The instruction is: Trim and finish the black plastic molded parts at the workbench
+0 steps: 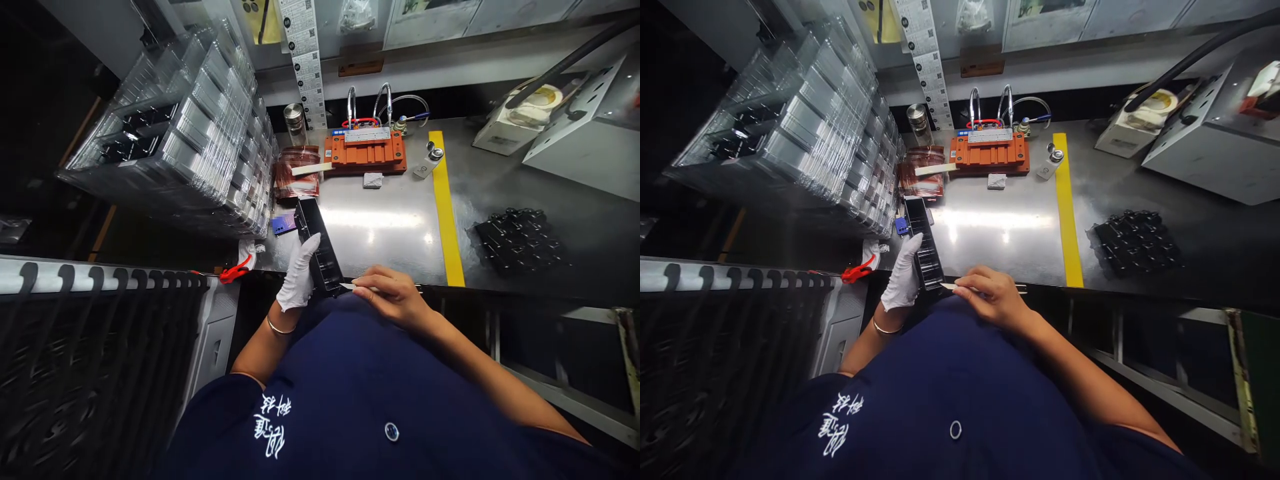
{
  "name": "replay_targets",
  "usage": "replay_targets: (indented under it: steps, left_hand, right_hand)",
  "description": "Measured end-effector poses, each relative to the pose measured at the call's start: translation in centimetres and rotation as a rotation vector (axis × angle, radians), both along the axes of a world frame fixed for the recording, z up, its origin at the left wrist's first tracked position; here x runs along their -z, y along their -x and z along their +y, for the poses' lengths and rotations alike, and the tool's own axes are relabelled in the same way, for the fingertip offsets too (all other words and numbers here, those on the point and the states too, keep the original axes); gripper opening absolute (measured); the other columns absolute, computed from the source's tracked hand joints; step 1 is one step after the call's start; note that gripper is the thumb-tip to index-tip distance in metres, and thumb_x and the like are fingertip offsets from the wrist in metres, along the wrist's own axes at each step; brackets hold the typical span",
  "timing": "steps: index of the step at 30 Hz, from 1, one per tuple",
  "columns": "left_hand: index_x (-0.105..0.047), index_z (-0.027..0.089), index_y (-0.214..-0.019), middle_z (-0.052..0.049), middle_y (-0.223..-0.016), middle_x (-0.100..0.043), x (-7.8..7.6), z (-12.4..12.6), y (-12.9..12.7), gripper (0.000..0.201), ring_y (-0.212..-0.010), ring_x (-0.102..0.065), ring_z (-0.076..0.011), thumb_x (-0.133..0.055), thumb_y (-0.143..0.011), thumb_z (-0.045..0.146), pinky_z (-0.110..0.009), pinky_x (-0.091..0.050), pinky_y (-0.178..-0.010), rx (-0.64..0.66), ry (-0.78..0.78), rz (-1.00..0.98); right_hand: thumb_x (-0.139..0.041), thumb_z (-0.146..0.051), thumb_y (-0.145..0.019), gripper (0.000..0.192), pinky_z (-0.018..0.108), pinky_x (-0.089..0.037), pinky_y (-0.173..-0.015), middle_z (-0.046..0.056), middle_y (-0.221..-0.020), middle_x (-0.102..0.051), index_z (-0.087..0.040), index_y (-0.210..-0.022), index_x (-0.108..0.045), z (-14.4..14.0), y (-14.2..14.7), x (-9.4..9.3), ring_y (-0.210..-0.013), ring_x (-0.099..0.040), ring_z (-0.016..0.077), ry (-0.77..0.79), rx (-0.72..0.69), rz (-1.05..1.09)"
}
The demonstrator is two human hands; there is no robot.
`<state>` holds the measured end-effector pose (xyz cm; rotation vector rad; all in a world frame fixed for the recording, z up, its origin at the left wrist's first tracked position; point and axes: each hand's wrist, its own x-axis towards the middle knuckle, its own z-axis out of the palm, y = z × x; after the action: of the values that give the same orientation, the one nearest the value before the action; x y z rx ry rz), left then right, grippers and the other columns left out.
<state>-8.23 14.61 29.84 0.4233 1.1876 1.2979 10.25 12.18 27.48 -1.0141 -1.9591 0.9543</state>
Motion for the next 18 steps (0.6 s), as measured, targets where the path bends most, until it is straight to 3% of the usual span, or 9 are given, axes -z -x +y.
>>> replay_targets:
  steps: [3, 7, 11, 15, 18]
  left_hand:
    - [-0.063, 0.02, -0.104, -0.001, -0.092, -0.065, -0.2, 0.0, -0.1, 0.032, -0.078, -0.062, -0.0134, -0.068, -0.078, 0.038, -0.025, -0.051, -0.073, 0.108, -0.081, 0.008]
    - [-0.062, 0.019, -0.108, -0.004, -0.098, -0.066, -0.3, -0.3, 0.0, 0.034, -0.083, -0.063, -0.0162, -0.065, -0.079, 0.037, -0.027, -0.052, -0.073, 0.227, -0.079, 0.053]
    - [-0.064, 0.018, -0.107, -0.005, -0.098, -0.066, -0.8, -0.6, -0.2, 0.035, -0.085, -0.063, -0.0181, -0.069, -0.077, 0.037, -0.031, -0.051, -0.078, 0.388, -0.043, 0.023]
    - [-0.069, 0.02, -0.1, -0.007, -0.099, -0.068, -1.3, -0.8, -0.4, 0.035, -0.097, -0.063, -0.0241, -0.076, -0.069, 0.033, -0.036, -0.049, -0.089, 0.446, -0.035, -0.002]
    - [-0.07, 0.023, -0.1, -0.007, -0.091, -0.069, -1.4, -1.0, 0.3, 0.035, -0.094, -0.064, -0.0256, -0.077, -0.067, 0.031, -0.036, -0.051, -0.084, 0.507, -0.014, -0.005]
  right_hand:
    - [-0.061, -0.029, -0.087, 0.014, 0.026, -0.049, -0.057, 0.005, -0.079, -0.069, -0.022, -0.089, -0.073, 0.2, -0.1, 0.1, -0.064, -0.062, 0.0136, -0.004, -0.037, 0.014]
    - [-0.06, -0.032, -0.087, 0.016, 0.026, -0.047, -0.055, 0.004, -0.075, -0.067, -0.022, -0.087, -0.073, 0.9, -0.1, 0.0, -0.062, -0.061, 0.0133, 0.01, -0.02, 0.02]
    - [-0.061, -0.037, -0.086, 0.019, 0.027, -0.048, -0.055, 0.005, -0.076, -0.067, -0.023, -0.083, -0.073, 2.5, -0.3, 0.0, -0.064, -0.061, 0.0146, 0.014, 0.091, 0.021]
    - [-0.062, -0.043, -0.083, 0.023, 0.03, -0.05, -0.061, 0.005, -0.074, -0.069, -0.024, -0.078, -0.073, 5.3, -1.0, 0.6, -0.067, -0.062, 0.017, -0.035, 0.216, -0.003]
    - [-0.062, -0.043, -0.083, 0.024, 0.034, -0.051, -0.067, 0.005, -0.074, -0.069, -0.023, -0.075, -0.073, 7.1, -1.8, 0.7, -0.07, -0.063, 0.0189, -0.081, 0.343, -0.005]
